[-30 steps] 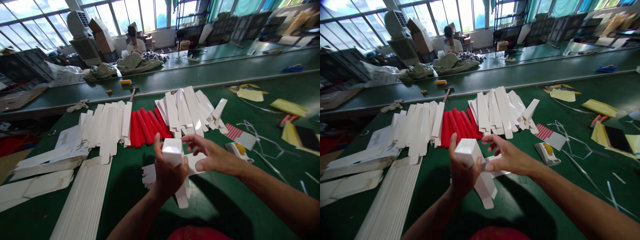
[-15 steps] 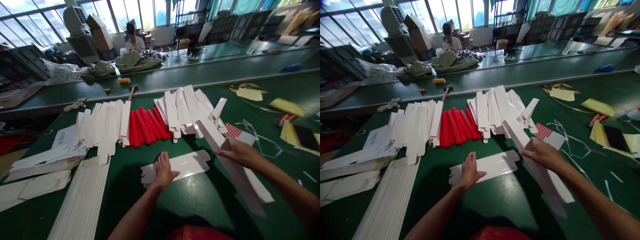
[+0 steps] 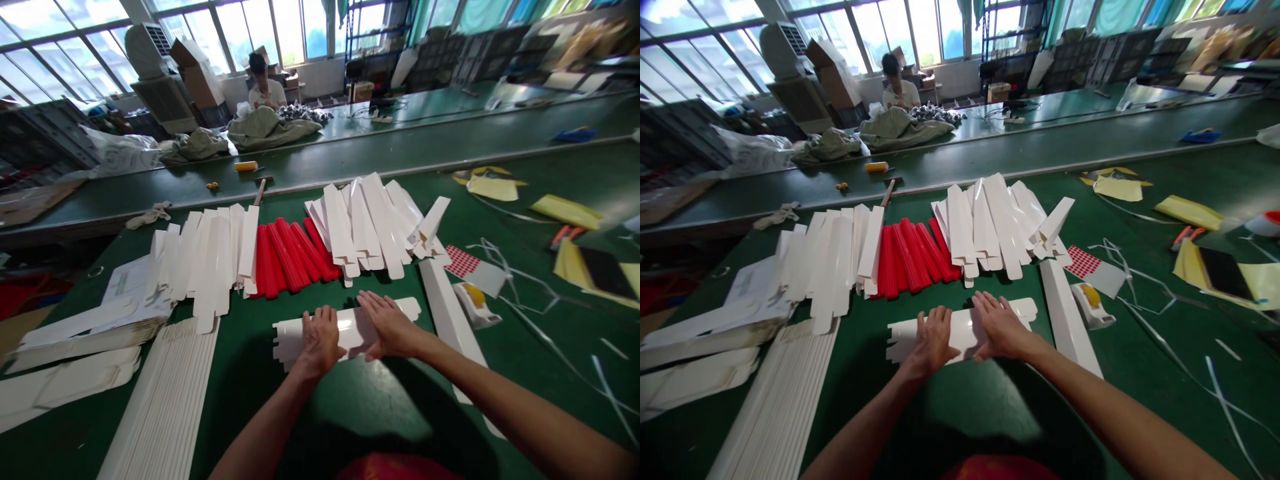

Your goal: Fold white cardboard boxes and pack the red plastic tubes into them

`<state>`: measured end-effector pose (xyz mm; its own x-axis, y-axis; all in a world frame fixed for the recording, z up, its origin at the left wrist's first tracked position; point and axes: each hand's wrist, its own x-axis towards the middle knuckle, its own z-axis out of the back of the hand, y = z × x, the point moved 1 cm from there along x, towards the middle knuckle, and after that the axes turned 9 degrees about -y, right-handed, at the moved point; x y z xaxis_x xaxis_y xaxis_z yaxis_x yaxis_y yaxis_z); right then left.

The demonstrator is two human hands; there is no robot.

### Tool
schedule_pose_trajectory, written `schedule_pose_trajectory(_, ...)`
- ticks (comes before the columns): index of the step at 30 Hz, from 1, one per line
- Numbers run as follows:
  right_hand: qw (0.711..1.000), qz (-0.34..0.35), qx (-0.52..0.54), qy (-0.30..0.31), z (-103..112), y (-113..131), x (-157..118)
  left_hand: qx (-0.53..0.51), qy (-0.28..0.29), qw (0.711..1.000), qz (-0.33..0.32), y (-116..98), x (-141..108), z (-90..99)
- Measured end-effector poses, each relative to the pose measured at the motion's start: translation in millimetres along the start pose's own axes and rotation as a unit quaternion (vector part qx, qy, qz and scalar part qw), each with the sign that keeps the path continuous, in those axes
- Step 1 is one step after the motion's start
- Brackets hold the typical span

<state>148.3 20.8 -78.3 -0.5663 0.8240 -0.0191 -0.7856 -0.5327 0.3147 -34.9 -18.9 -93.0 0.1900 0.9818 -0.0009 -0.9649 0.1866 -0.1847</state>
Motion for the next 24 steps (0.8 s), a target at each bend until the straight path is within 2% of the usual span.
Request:
schedule_pose_trajectory(2, 0.999, 0.024, -0.014, -0.015, -16, 8, 8, 0.006, -0.019, 0.999, -0.025, -3, 2, 20.0)
schedule_pose_trajectory(4, 0.997, 0.035, -0.014, -0.074, -24, 14, 15, 0.022, -0.062, 0.996, -0.064, -6, 2, 40.2)
schedule_pose_trajectory(6, 0.989, 0.030, 0.005, -0.146, -25, 15, 19, 0.040, -0.155, 0.980, -0.114, -9, 0, 57.4)
schedule_pose_trajectory(8, 0.980, 0.010, 0.036, -0.193, -21, 11, 21, 0.020, -0.278, 0.947, -0.163, -10, -6, 68.6)
schedule_pose_trajectory(10, 0.976, -0.011, 0.078, -0.201, -14, 5, 20, -0.063, -0.369, 0.908, -0.190, -9, -12, 73.1)
schedule_pose_trajectory(11, 0.977, -0.017, 0.104, -0.188, -9, 2, 19, -0.120, -0.391, 0.894, -0.186, -7, -15, 73.5)
schedule_pose_trajectory(13, 0.977, -0.028, 0.159, -0.137, 3, -2, 13, -0.240, -0.389, 0.882, -0.116, -1, -19, 72.1)
schedule_pose_trajectory(15, 0.972, -0.052, 0.216, -0.077, 16, -2, 8, -0.338, -0.359, 0.870, 0.011, 5, -20, 69.8)
schedule_pose_trajectory(17, 0.955, -0.081, 0.285, -0.027, 26, 0, 2, -0.407, -0.332, 0.844, 0.106, 9, -20, 68.4)
schedule_pose_trajectory(19, 0.932, -0.093, 0.349, 0.000, 33, 3, -1, -0.467, -0.306, 0.815, 0.157, 9, -18, 67.3)
schedule_pose_trajectory(20, 0.925, -0.090, 0.370, 0.004, 34, 4, -3, -0.507, -0.290, 0.791, 0.179, 9, -17, 66.7)
schedule_pose_trajectory(21, 0.922, -0.084, 0.379, 0.002, 35, 5, -4, -0.561, -0.271, 0.756, 0.201, 8, -15, 66.1)
schedule_pose_trajectory(24, 0.932, -0.059, 0.358, -0.007, 31, 7, -9, -0.735, -0.207, 0.607, 0.219, 6, -8, 66.6)
